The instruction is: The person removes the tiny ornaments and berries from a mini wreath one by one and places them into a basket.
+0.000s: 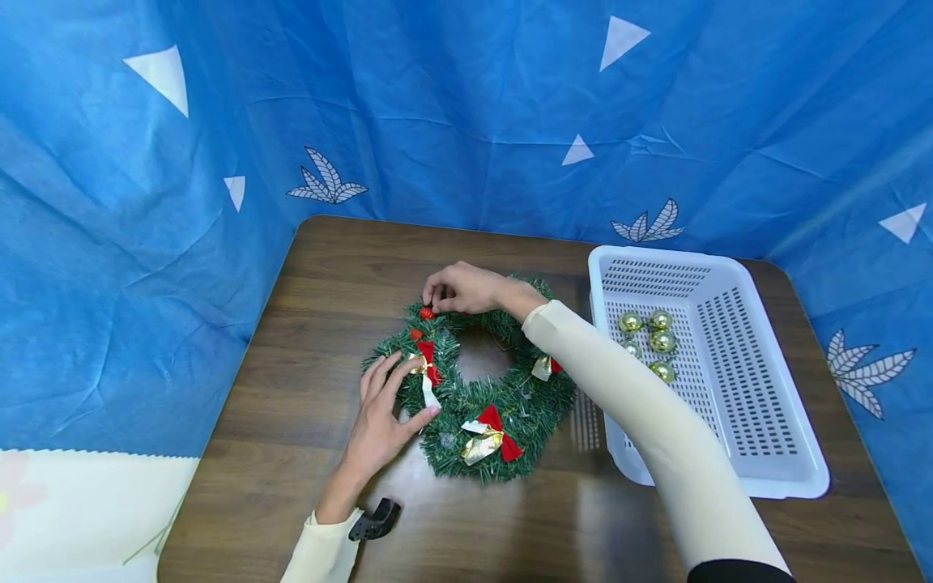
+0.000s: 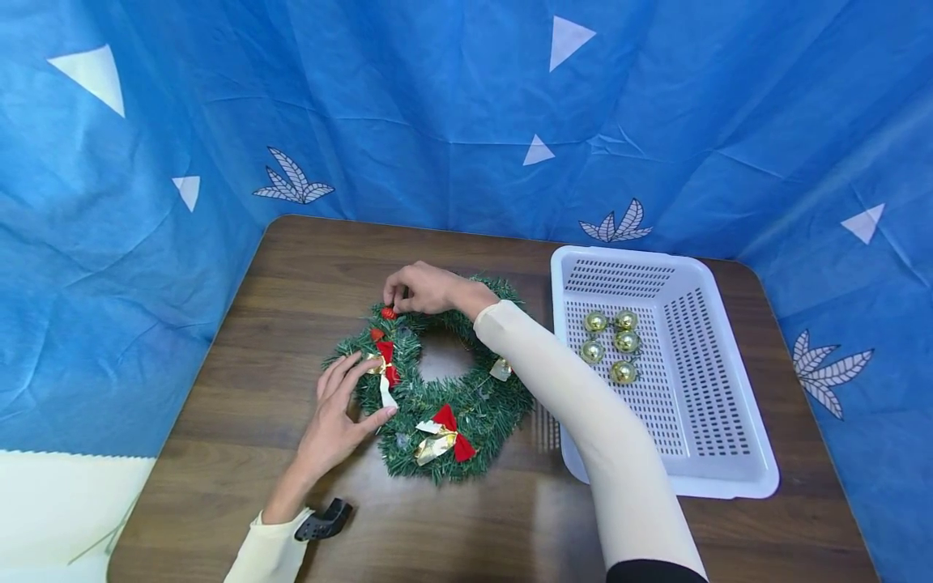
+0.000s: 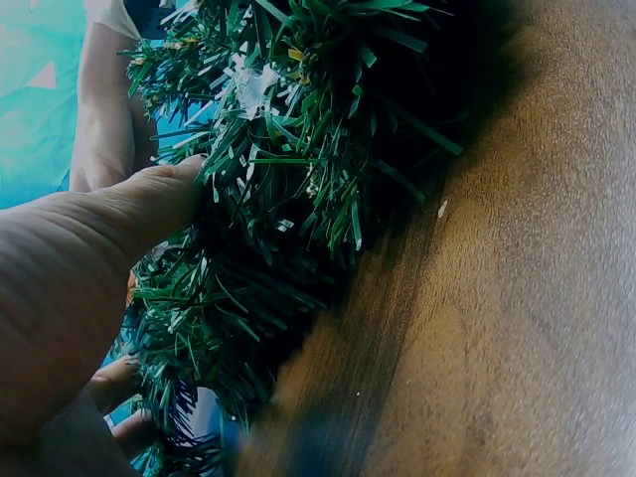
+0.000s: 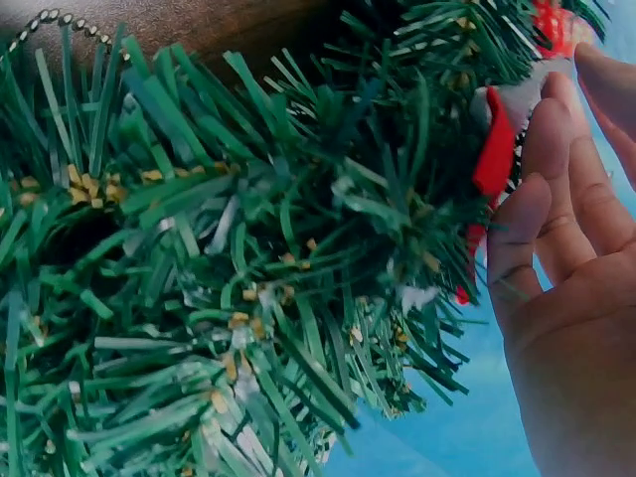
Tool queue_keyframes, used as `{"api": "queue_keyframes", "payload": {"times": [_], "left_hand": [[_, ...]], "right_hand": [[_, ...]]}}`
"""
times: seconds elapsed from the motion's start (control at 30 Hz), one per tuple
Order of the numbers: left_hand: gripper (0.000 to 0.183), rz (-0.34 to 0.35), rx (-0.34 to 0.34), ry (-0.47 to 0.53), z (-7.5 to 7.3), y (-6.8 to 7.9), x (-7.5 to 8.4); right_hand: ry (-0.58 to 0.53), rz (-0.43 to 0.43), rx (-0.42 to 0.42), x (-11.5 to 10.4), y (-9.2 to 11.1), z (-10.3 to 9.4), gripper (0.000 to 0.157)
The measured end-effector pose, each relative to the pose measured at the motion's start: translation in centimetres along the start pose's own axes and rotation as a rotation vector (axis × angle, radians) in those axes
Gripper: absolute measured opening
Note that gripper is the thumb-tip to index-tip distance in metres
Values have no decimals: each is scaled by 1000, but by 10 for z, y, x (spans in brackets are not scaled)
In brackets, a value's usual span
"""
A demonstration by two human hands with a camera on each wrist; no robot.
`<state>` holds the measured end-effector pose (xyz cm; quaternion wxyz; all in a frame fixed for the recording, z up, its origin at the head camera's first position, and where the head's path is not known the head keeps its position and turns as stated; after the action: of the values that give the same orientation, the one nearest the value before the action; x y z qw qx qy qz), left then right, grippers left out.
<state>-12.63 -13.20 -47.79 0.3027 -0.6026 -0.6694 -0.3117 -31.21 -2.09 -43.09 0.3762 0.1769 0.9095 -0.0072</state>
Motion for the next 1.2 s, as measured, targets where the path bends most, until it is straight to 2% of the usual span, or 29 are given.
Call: {"api": "queue_keyframes", "payload": {"times": [0.17,0.4,0.63,0.93,1.2], "left_hand": [[73,-11,-9,5,1,0,-1],[74,1,-5,5,1,-1,1],[74,-21,-20,9,1,0,0],[75,-24,-25,7,1,1,-1],[75,-15,-17,6,0,1,0]], "right_hand": [[38,4,-21,1,-3,4,18],[113,-13,-8,-1,-6,8,21],[185,-31,-4,-4,-5,10,19],[202,-38,17,-7,-2,8,17],[172,-50,35,-9,-1,5,13]]}}
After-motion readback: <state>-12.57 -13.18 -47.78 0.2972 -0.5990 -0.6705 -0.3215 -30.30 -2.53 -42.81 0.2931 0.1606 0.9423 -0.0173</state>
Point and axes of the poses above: each hand's wrist, its own y-axis away from the middle knuckle, its own z-axis out of the palm, x = y × z, the point moved 7 cm from there along -y, towards the middle knuckle, and after that the axes turned 15 degrees about -z, right-handed, at the moved point
